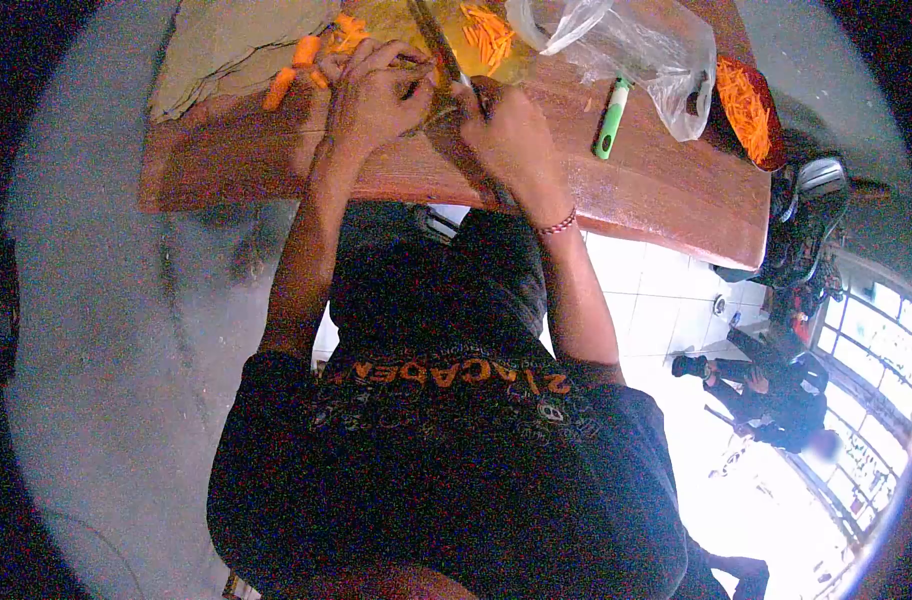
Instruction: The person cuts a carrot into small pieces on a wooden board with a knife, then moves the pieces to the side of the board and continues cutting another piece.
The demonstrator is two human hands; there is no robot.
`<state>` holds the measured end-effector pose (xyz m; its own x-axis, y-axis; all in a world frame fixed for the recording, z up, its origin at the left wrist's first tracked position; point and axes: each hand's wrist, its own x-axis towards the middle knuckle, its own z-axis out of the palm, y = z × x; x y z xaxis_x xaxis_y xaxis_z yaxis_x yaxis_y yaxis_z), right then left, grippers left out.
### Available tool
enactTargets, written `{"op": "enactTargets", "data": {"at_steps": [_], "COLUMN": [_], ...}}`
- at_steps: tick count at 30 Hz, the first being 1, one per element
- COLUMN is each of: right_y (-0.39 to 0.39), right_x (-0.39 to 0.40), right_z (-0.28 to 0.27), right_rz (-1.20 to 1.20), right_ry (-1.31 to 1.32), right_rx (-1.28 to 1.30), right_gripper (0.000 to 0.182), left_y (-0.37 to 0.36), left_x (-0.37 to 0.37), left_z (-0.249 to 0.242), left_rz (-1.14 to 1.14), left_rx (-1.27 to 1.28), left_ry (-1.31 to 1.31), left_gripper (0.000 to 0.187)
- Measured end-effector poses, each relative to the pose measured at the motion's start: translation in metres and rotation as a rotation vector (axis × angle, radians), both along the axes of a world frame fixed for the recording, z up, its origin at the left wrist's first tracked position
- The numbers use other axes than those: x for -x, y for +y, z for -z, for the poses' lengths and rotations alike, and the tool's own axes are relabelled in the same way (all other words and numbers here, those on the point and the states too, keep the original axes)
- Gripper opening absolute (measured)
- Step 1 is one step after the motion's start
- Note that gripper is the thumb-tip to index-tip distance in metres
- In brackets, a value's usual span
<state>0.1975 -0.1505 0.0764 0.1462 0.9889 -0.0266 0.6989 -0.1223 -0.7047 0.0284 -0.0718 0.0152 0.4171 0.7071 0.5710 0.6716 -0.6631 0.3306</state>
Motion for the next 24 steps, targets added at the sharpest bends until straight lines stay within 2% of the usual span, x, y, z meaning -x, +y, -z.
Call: {"op": "enactTargets", "data": {"at_steps": [8, 12, 24], "right_y": [0.019, 0.007, 0.012], "right_x": [-0.004, -0.003, 0.001], "right_z": [0.012, 0.000, 0.007], "right_rz": [-0.017, -0.007, -0.036], "right_ry": [0.030, 0.067, -0.072], "right_rx": [-0.091, -0.020, -0.040], "right_gripper": [0.043, 0.043, 0.039], "left_y": [0.002, 0.001, -0.001], "left_x": [0.000, -0.001, -0.001], "left_z": [0.001, 0.002, -0.002], "left_rz": [0.035, 0.029, 0.013], "left_rx": [0.013, 0.001, 0.017], "left_ry": [-0.056, -0.070, -0.034], "left_gripper": [0.018, 0.018, 0.015]}}
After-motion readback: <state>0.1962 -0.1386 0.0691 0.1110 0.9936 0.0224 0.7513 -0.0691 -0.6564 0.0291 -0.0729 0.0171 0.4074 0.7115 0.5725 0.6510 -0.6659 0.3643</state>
